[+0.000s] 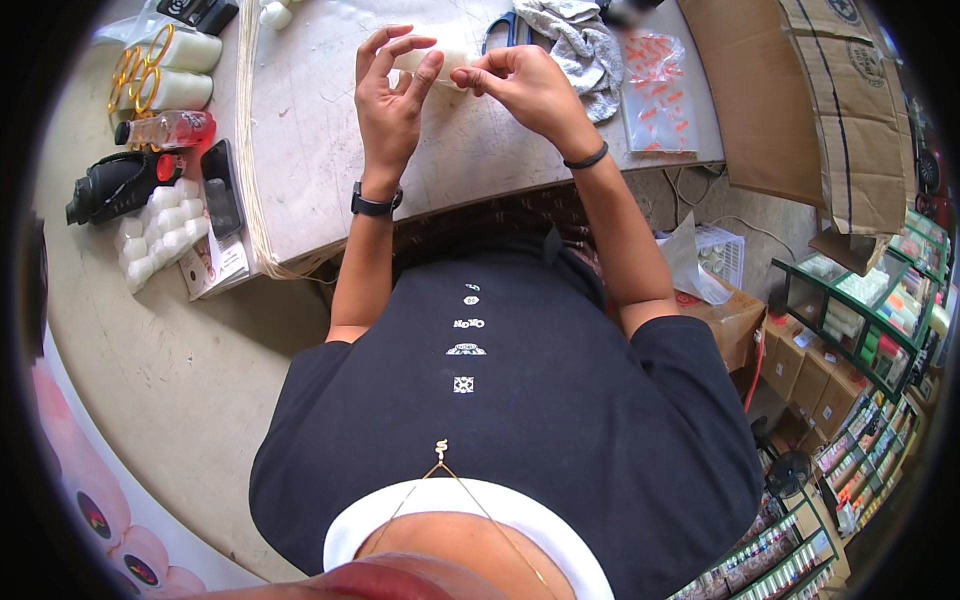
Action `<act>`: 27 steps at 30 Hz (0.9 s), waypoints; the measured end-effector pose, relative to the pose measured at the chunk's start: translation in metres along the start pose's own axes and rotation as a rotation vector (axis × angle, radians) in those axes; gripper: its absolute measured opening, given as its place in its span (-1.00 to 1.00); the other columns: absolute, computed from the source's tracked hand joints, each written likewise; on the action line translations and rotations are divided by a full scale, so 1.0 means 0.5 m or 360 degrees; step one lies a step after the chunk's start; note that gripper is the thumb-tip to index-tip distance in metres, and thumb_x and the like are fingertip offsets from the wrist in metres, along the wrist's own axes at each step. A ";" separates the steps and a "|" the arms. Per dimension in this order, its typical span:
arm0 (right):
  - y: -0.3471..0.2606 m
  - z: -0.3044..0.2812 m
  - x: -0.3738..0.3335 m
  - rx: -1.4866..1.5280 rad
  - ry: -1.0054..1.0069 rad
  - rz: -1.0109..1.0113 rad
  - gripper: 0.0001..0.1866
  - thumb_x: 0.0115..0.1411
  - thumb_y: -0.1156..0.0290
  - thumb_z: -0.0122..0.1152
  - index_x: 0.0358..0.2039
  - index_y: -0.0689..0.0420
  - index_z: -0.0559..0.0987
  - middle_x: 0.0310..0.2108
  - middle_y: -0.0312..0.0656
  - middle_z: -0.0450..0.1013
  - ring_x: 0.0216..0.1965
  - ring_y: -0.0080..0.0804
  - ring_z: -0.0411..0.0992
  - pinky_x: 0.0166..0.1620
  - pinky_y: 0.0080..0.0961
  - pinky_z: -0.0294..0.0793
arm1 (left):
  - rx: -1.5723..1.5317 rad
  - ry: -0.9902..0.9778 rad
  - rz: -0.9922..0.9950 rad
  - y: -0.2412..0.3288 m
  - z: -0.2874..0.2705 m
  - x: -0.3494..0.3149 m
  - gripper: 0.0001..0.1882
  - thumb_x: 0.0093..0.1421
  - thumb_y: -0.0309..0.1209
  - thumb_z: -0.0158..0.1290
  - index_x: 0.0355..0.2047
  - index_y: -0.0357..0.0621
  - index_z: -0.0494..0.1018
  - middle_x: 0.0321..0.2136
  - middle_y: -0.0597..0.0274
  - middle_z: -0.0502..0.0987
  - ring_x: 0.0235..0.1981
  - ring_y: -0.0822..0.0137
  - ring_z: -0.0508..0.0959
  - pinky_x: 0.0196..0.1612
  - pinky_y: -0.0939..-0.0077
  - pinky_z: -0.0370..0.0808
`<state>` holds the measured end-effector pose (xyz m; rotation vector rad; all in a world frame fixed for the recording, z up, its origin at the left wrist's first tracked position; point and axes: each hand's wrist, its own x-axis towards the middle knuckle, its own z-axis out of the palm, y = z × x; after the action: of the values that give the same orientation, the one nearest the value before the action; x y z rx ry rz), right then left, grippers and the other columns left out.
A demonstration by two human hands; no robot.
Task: The person assembles small white spherical objects into a larger cluster by hand. They pick up individual spheres, press them together to form a unit, and place the finished cluster on the table. The process is repeated with multiple spheres.
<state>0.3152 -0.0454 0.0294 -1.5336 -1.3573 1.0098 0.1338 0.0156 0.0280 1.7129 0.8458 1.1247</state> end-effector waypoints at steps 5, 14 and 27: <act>-0.003 0.017 0.009 -0.0552 0.0157 0.0050 -0.46 0.14 -0.09 0.38 -0.34 0.25 0.65 -0.59 -0.20 0.54 -0.49 -0.37 0.54 -0.38 -0.46 0.48 | -0.0059 0.0045 0.0067 -0.013 -0.009 0.003 -0.77 0.26 -0.32 0.23 -0.12 -0.12 0.60 0.10 0.21 0.37 0.00 0.46 0.48 -0.30 0.72 0.58; -0.029 0.089 0.038 -0.0594 0.0401 -0.0538 0.03 0.00 -0.27 0.38 0.26 0.25 0.28 -0.04 0.18 0.47 -0.03 0.09 0.52 -0.07 -0.16 0.54 | -0.0952 0.0106 0.0065 0.005 -0.035 0.023 -0.71 0.36 -0.27 0.06 -0.05 -0.22 0.47 0.19 0.17 0.28 0.07 0.28 0.48 0.00 0.52 0.57; -0.181 0.058 -0.084 -0.0161 0.0105 -0.0383 -0.18 0.17 0.06 0.39 0.29 0.26 0.31 -0.06 0.02 0.45 -0.02 -0.22 0.42 0.08 -0.34 0.40 | -0.2114 0.0408 -0.0625 -0.017 -0.091 0.005 -0.16 0.22 0.51 -0.44 -0.02 -0.02 0.26 -0.10 -0.23 0.52 -0.09 -0.16 0.58 -0.02 -0.10 0.54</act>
<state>0.2547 -0.0788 0.1070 -1.4221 -1.5237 0.7458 0.0918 0.0352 0.0294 0.2987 0.3431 1.1898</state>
